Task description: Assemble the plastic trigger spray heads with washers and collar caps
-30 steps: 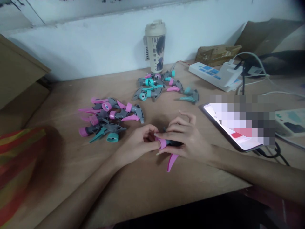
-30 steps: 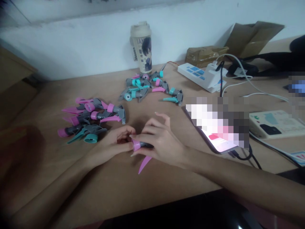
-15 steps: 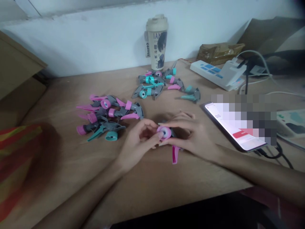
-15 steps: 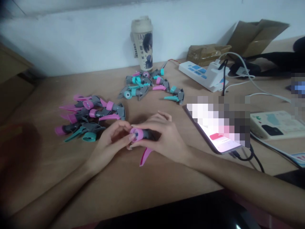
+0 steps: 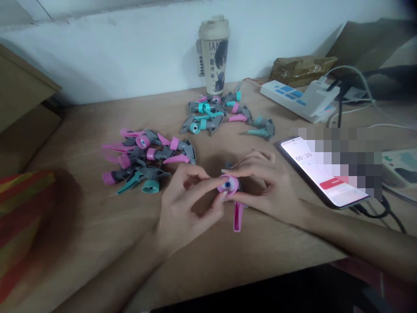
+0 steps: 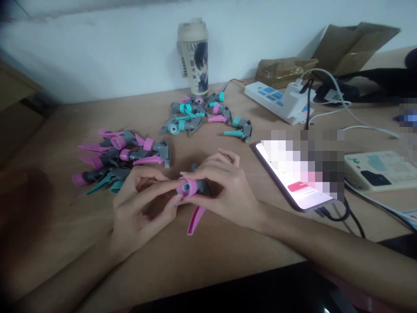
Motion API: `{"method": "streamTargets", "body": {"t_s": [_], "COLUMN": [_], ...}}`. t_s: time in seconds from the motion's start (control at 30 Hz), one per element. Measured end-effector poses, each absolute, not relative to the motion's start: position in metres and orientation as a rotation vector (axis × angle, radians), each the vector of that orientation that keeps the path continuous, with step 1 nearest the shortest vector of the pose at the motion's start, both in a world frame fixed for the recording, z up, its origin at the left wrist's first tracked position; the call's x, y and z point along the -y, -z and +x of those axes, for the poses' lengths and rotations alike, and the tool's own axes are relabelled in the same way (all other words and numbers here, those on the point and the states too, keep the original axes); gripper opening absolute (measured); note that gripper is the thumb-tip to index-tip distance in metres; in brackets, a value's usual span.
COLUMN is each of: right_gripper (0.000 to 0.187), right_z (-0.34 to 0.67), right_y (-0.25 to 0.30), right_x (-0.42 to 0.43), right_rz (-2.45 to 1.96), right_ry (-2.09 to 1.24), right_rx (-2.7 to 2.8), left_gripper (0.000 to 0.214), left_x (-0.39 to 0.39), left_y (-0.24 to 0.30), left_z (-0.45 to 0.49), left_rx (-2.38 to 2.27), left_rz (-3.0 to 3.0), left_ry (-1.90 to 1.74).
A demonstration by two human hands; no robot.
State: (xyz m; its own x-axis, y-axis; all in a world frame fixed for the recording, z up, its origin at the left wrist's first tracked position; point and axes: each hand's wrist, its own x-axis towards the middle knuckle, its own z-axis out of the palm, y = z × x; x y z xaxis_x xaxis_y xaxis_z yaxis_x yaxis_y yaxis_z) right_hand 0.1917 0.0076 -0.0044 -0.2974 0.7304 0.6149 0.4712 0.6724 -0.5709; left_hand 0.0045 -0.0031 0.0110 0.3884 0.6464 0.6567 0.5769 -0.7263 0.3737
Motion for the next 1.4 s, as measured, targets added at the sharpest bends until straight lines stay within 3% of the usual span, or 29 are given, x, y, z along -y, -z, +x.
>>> {"method": "streamTargets", "body": {"t_s": [0.17, 0.5, 1.03, 1.4], "right_gripper": [0.022, 0.025, 0.025, 0.021], "right_z": [0.192, 0.188, 0.191, 0.190], "right_y": [0.005, 0.011, 0.013, 0.012], "right_x": [-0.006, -0.009, -0.013, -0.013], "right_rz": [-0.922, -0.924, -0.889, -0.898], "right_ry": [-0.285, -0.375, -0.476, -0.450], "right_rx": [1.987, 2.031, 2.031, 2.091], "left_gripper": [0.025, 0.007, 0.007, 0.004], "left_x": [0.008, 0.003, 0.003, -0.016], "left_y": [-0.011, -0.006, -0.005, -0.015], "left_z": [0.006, 0.007, 0.006, -0.007], "left_rx": [-1.138, -1.226, -1.193, -1.022], "left_rz": [2.581, 2.349, 2.190, 2.265], "left_ry": [-1.209, -1.104, -1.067, -0.714]}}
